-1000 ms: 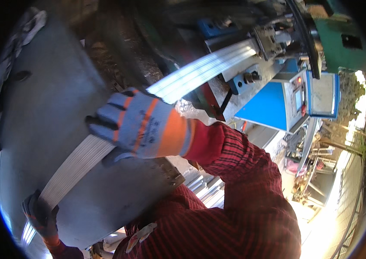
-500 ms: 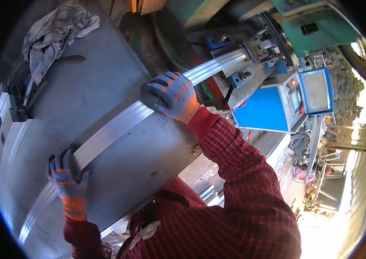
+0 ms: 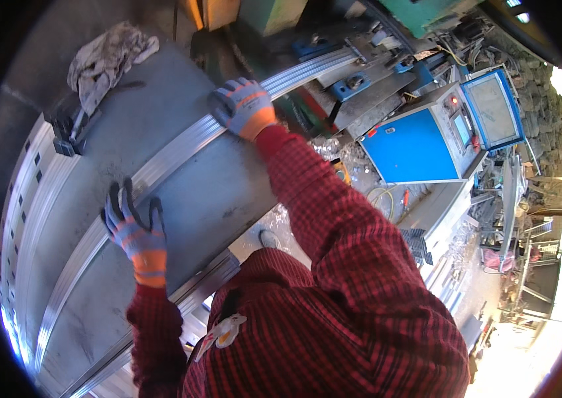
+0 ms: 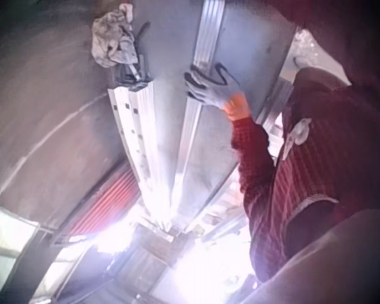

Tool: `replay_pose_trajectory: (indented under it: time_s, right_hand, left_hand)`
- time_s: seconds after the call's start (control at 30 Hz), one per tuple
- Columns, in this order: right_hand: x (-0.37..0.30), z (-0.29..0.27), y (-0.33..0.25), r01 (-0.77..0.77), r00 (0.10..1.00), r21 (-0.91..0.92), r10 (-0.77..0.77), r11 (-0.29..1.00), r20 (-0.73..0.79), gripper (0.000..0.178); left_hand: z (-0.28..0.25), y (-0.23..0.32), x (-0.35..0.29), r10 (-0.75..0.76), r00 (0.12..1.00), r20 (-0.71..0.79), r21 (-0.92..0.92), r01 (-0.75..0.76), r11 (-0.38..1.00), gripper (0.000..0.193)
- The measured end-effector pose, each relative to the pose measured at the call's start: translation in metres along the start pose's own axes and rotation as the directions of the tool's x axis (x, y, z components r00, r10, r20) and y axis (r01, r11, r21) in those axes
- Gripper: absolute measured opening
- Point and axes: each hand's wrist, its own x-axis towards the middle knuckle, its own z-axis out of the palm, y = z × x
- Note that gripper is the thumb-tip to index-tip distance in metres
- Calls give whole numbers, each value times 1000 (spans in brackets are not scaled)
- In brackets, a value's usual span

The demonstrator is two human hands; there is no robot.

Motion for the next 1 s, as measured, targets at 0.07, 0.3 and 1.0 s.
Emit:
replay_pose_trajectory:
  time_s: [0.07,0.3,1.0]
  right_hand:
    - [-20,21,-11,-64,896,257,169,964,-411,48]
    - [-232,-29,3,3,976,585,125,811,-178,42]
    - [-317,0,137,-357,932,159,339,921,130,33]
  left_hand:
    - [-3,19,-30,1,999,-53,-292,-16,956,54]
    - [13,39,-126,-137,991,12,-167,137,976,43]
    - [22,48,-119,-130,985,-114,-24,128,992,39]
